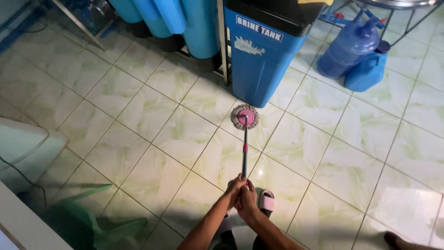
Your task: Mopping the tiled floor in a water filtration and bottling facility.
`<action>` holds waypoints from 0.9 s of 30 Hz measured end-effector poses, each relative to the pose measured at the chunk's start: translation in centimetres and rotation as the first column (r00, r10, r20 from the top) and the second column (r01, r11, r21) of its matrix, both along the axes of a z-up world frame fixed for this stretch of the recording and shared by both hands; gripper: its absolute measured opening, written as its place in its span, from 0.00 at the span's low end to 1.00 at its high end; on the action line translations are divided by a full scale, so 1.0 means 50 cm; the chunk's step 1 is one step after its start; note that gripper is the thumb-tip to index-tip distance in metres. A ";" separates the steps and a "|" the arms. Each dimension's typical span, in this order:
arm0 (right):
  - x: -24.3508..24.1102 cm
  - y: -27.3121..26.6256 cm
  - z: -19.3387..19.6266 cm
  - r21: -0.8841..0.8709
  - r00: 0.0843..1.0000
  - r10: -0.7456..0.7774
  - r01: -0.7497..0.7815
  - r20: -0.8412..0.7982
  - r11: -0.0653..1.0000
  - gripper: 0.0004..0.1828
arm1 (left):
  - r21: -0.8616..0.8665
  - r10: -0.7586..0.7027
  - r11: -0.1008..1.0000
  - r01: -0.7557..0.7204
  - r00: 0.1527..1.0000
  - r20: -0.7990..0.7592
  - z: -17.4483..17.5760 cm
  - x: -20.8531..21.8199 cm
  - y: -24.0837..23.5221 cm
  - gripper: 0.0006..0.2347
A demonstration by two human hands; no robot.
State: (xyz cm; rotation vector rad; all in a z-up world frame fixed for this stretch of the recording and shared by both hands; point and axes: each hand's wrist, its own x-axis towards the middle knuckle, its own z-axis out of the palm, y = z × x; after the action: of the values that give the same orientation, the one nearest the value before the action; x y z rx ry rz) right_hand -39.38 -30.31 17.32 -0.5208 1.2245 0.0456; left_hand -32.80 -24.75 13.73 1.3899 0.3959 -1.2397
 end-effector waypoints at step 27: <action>-0.163 -0.011 0.122 -0.047 0.981 -0.194 0.194 0.003 0.980 0.20 | -0.157 -0.126 0.983 0.094 0.968 -0.216 0.000 -0.174 -0.047 0.31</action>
State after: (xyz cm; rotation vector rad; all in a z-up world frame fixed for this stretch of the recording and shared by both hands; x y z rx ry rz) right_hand -47.51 -30.89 23.44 -0.4401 1.2751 -0.1490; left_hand -41.49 -27.10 13.72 1.1638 0.3793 -1.4950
